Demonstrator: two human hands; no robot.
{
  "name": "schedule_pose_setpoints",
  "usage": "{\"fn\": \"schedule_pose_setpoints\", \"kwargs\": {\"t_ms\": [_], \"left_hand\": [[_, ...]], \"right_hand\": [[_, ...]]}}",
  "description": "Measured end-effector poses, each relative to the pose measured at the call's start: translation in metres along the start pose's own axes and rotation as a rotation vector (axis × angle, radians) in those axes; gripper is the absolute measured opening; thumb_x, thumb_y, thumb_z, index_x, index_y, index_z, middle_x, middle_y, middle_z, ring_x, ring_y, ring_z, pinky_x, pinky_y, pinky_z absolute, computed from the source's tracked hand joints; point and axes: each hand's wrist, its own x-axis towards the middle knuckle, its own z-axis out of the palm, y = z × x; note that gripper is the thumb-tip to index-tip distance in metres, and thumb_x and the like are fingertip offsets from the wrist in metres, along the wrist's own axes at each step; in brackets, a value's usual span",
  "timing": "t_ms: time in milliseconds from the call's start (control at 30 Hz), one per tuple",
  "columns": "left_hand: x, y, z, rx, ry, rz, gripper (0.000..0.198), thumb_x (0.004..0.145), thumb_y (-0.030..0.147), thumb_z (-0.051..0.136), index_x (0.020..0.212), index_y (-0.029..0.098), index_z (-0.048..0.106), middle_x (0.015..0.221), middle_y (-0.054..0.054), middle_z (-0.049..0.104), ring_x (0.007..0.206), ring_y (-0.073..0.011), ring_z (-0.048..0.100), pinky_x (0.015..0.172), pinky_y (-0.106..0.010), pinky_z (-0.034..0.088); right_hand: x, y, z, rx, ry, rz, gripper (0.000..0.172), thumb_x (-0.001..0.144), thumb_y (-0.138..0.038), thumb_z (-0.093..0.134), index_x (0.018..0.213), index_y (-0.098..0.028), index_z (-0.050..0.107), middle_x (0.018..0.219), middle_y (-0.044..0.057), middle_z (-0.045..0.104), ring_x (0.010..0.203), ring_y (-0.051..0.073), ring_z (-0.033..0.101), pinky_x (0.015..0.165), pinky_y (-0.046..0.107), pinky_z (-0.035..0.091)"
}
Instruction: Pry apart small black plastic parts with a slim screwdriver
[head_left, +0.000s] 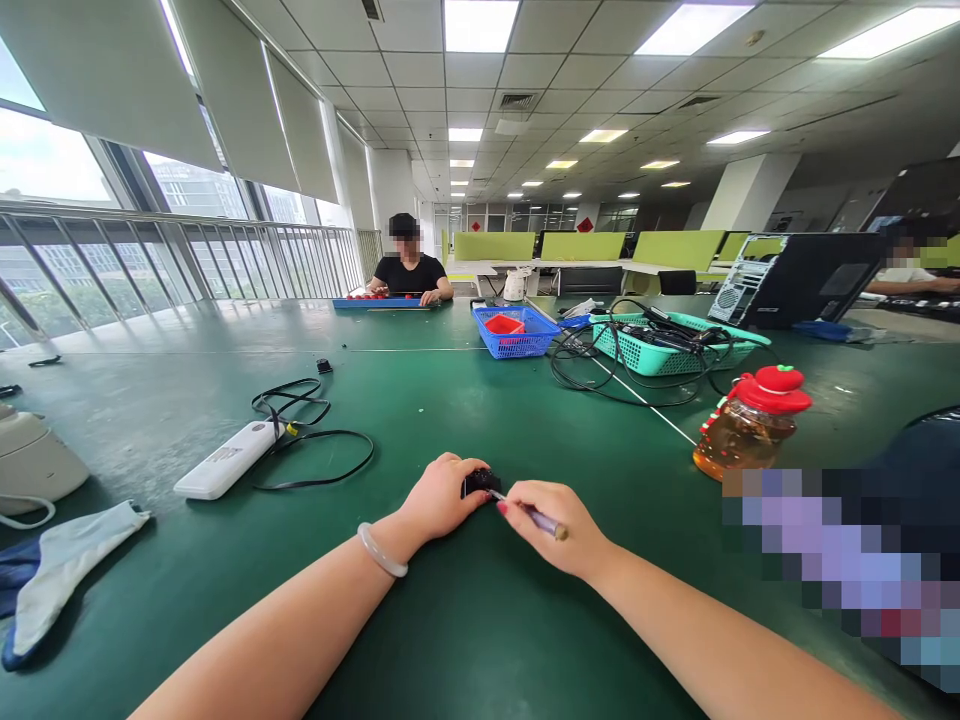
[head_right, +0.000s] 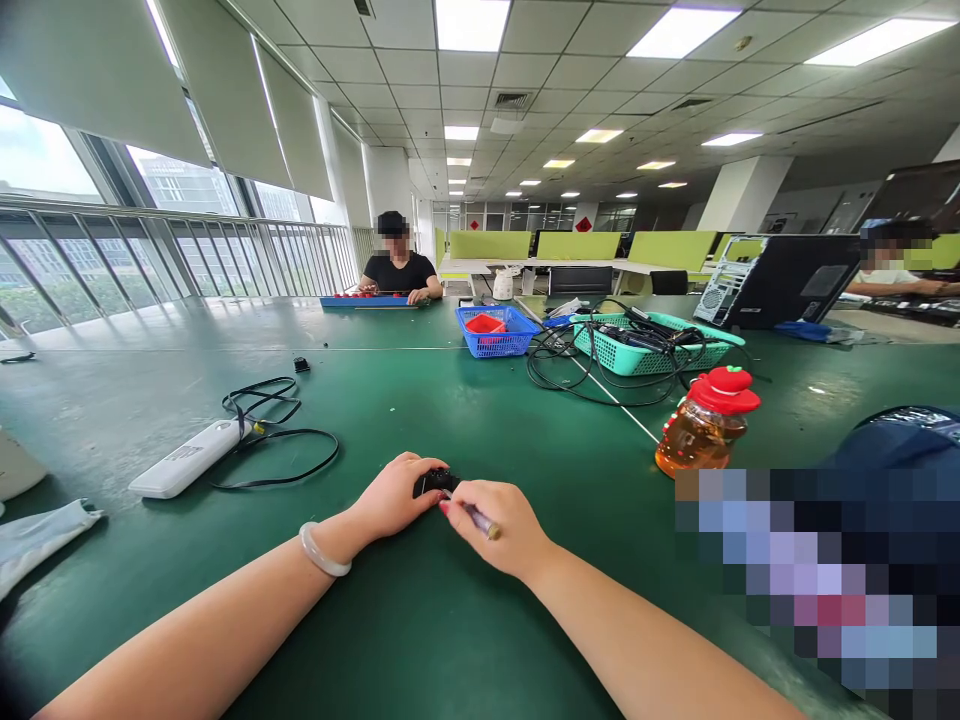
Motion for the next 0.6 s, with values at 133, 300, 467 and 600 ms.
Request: {"fn": "schedule_pose_setpoints", "kwargs": {"t_ms": [133,300,467,600], "left_hand": [[0.0,-0.001,0.002,0.011,0.005,-0.031,0.036,0.08,0.025,0.063,0.116,0.025,0.065,0.107,-0.005,0.07,0.105,-0.0245,0.059,0.094,-0.038,0.048],[-0.001,0.001,0.001,0.013,0.003,-0.048,0.035,0.08,0.024,0.062,0.115,0.026,0.065,0.104,-0.005,0.07,0.103,-0.0245,0.06,0.093,-0.039,0.049],[-0.001,0.003,-0.002,-0.004,-0.008,-0.056,0.035,0.08,0.026,0.064,0.114,0.026,0.065,0.106,-0.004,0.071,0.106,-0.025,0.059,0.094,-0.039,0.049],[-0.001,0.005,-0.004,-0.034,-0.021,-0.05,0.032,0.082,0.028,0.063,0.114,0.025,0.065,0.108,-0.004,0.071,0.107,-0.0244,0.059,0.094,-0.038,0.048]], "right_hand": [[-0.005,-0.006,0.01,-0.387,-0.117,-0.273,0.023,0.087,-0.028,0.059,0.067,-0.019,0.056,0.06,-0.002,0.056,0.054,0.011,0.046,0.054,0.027,0.028],[-0.008,-0.005,0.014,-0.541,-0.207,-0.315,0.023,0.081,-0.028,0.07,0.066,-0.019,0.056,0.062,-0.002,0.059,0.053,0.011,0.047,0.053,0.028,0.025],[-0.004,-0.004,0.006,-0.332,-0.126,-0.166,0.02,0.085,-0.031,0.064,0.071,-0.02,0.056,0.064,-0.003,0.059,0.056,0.011,0.05,0.055,0.025,0.031],[-0.002,-0.004,0.0,-0.131,-0.055,-0.038,0.022,0.092,-0.033,0.055,0.074,-0.021,0.054,0.067,-0.003,0.059,0.057,0.01,0.05,0.057,0.022,0.035]]}}
